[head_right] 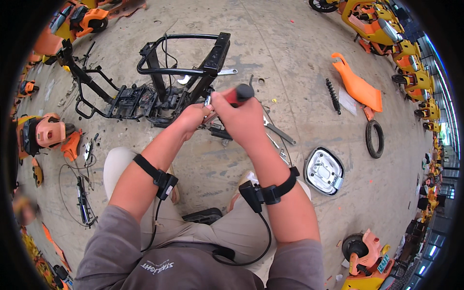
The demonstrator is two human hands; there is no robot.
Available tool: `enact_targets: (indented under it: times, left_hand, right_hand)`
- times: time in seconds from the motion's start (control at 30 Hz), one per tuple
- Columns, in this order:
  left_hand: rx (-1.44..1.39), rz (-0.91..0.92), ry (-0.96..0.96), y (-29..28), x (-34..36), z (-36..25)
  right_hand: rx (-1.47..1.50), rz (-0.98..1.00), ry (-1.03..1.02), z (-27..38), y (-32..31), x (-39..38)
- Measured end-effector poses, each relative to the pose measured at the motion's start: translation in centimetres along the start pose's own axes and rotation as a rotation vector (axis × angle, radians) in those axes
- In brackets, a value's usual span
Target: The person uses a ratchet and socket to tighten or loosen bolts on the shock absorber and frame of a motorcycle chassis while sitting on the floor.
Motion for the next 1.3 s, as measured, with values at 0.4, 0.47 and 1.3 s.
enact_targets:
  times: [0.4,0.47,1.3]
  left_hand:
    - [-0.024,0.013,0.086,0.1,-1.4,-1.5]
    - [0.102,-0.084,0.057,-0.2,-1.7,-1.7]
    - [-0.066,-0.005,0.157,0.2,-2.7,-3.1]
  right_hand:
    - [-0.05,-0.01,0.033,0.0,-0.1,-0.3]
    - [-0.034,-0.073,0.022,-1.9,-2.8,-0.1]
    - [-0.036,0.172,-0.013,0.9,2.6,-0.2]
Point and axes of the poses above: each hand's wrist, its own x-axis towards the middle knuckle, its own y-axis out of the palm, z = x × y, the point moved 7 cm from there along x, towards the middle knuckle, and after that the axes turned 8 degrees about -z, right-handed, at the moved point
